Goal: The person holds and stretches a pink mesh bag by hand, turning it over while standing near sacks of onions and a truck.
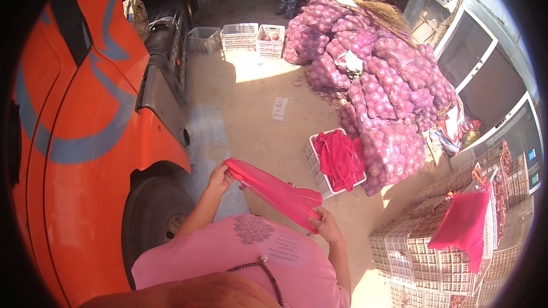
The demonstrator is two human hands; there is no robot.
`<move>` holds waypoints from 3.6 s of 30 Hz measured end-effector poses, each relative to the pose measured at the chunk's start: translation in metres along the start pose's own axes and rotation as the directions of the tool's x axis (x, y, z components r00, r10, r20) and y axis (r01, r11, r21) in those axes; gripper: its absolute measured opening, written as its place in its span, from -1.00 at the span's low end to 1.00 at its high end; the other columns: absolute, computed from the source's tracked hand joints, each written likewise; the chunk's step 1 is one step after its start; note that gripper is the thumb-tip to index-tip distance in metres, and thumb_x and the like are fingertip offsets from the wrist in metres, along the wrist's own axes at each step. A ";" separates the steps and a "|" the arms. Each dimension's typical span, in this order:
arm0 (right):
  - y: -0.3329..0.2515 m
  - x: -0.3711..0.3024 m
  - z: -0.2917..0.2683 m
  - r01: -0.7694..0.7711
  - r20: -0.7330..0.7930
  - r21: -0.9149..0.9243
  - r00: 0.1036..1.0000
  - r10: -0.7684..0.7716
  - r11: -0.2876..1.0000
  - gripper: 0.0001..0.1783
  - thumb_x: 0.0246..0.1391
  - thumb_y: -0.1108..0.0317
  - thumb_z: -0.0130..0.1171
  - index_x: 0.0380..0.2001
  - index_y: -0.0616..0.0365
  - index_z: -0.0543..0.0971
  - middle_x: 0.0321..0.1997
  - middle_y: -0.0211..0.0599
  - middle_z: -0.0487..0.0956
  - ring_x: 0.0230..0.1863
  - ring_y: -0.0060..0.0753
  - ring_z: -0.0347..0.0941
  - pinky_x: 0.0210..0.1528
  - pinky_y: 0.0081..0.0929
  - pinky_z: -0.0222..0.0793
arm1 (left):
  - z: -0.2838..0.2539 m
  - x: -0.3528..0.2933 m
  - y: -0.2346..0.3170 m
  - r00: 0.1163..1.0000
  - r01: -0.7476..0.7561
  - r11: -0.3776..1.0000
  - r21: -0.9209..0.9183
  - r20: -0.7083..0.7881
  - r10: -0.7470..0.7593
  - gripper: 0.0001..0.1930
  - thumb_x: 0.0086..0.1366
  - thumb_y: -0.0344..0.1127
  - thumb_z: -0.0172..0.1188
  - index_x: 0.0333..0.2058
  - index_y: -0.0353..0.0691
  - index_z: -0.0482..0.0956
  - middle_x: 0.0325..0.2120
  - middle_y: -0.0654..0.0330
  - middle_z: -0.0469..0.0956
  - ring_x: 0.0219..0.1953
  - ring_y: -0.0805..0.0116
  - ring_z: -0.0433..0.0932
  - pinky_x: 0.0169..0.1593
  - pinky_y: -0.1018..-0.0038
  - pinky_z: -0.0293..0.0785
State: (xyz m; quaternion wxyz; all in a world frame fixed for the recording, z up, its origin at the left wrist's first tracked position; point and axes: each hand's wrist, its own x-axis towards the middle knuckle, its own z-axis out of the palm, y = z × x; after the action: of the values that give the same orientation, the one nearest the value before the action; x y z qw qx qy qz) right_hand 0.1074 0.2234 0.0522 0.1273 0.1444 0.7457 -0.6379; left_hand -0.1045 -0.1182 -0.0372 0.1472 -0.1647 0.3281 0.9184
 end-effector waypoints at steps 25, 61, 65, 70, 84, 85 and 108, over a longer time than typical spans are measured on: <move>-0.013 0.002 -0.013 0.126 -0.155 0.725 0.988 -0.018 0.677 -0.81 0.04 0.27 0.16 -0.51 0.15 0.47 -0.74 -0.58 0.31 -0.76 -0.72 0.15 -0.72 -0.71 0.04 | 0.017 -0.009 0.012 0.978 -0.134 0.539 0.831 0.198 -0.062 -0.77 0.12 -0.39 0.19 -0.24 -0.22 0.42 -0.36 0.30 0.47 -0.29 0.43 0.48 -0.18 0.47 0.43; 0.020 0.021 -0.034 0.263 -0.272 0.809 0.960 -0.061 0.526 -0.80 0.08 0.30 0.10 -0.26 0.14 0.44 -0.53 -0.49 0.43 -0.54 -0.60 0.34 -0.48 -0.65 0.28 | 0.021 -0.036 0.014 0.780 0.306 0.903 0.302 0.465 -0.419 -0.61 0.23 0.08 0.05 -0.42 -0.17 0.42 -0.42 0.28 0.44 -0.34 0.46 0.43 -0.19 0.48 0.42; -0.003 0.008 -0.008 0.154 -0.199 0.298 0.975 -0.096 0.942 -0.84 0.02 0.44 0.14 -0.28 0.16 0.44 -0.59 -0.53 0.36 -0.61 -0.70 0.23 -0.58 -0.72 0.14 | 0.024 -0.022 0.018 0.827 0.259 0.965 0.030 0.510 -0.238 -0.69 0.23 0.01 0.09 -0.39 -0.12 0.39 -0.40 0.30 0.39 -0.32 0.45 0.39 -0.15 0.46 0.39; 0.016 0.023 -0.003 0.116 -0.341 0.069 0.936 -0.086 0.991 -0.91 -0.04 0.59 0.08 -0.43 0.18 0.44 -0.58 -0.53 0.36 -0.57 -0.75 0.22 -0.56 -0.72 0.12 | 0.027 -0.023 0.019 0.956 -0.059 0.825 0.562 0.270 -0.116 -0.85 0.14 -0.40 0.19 -0.32 -0.16 0.41 -0.42 0.30 0.42 -0.37 0.49 0.41 -0.20 0.51 0.40; -0.003 0.026 0.021 0.259 -0.289 -0.526 0.842 -0.456 0.810 -0.92 -0.13 0.63 0.09 -0.50 0.24 0.44 -0.56 -0.19 0.40 -0.52 -0.37 0.36 -0.40 -0.46 0.30 | -0.020 0.008 -0.001 0.960 0.018 0.998 -0.059 -0.279 -0.034 -0.83 0.23 -0.50 -0.10 -0.24 -0.15 0.42 -0.41 0.22 0.48 -0.41 0.40 0.49 -0.40 0.46 0.45; 0.003 0.029 0.020 0.257 -0.283 -0.610 0.813 -0.509 0.750 -0.92 -0.13 0.63 0.09 -0.50 0.25 0.45 -0.53 -0.17 0.42 -0.51 -0.35 0.39 -0.39 -0.44 0.31 | -0.021 0.010 0.000 0.975 0.022 0.999 -0.041 -0.222 -0.031 -0.82 0.23 -0.50 -0.11 -0.24 -0.15 0.43 -0.42 0.22 0.49 -0.41 0.41 0.48 -0.40 0.47 0.45; 0.002 0.010 0.014 -0.144 0.062 -0.003 0.988 0.144 0.990 -0.84 0.12 0.38 0.05 -0.50 0.16 0.55 -0.62 -0.44 0.46 -0.70 -0.64 0.27 -0.66 -0.66 0.15 | -0.009 0.024 -0.004 0.993 0.011 1.000 -0.008 -0.116 -0.012 -0.81 0.27 -0.48 -0.11 -0.15 -0.25 0.38 -0.31 0.14 0.50 -0.29 0.30 0.53 -0.17 0.26 0.55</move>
State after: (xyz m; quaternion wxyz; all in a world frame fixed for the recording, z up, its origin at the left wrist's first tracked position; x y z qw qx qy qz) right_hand 0.0986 0.2106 0.0448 0.1960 0.1783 0.7285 -0.6317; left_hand -0.1233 -0.1175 -0.0556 0.1326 -0.2200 0.3317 0.9077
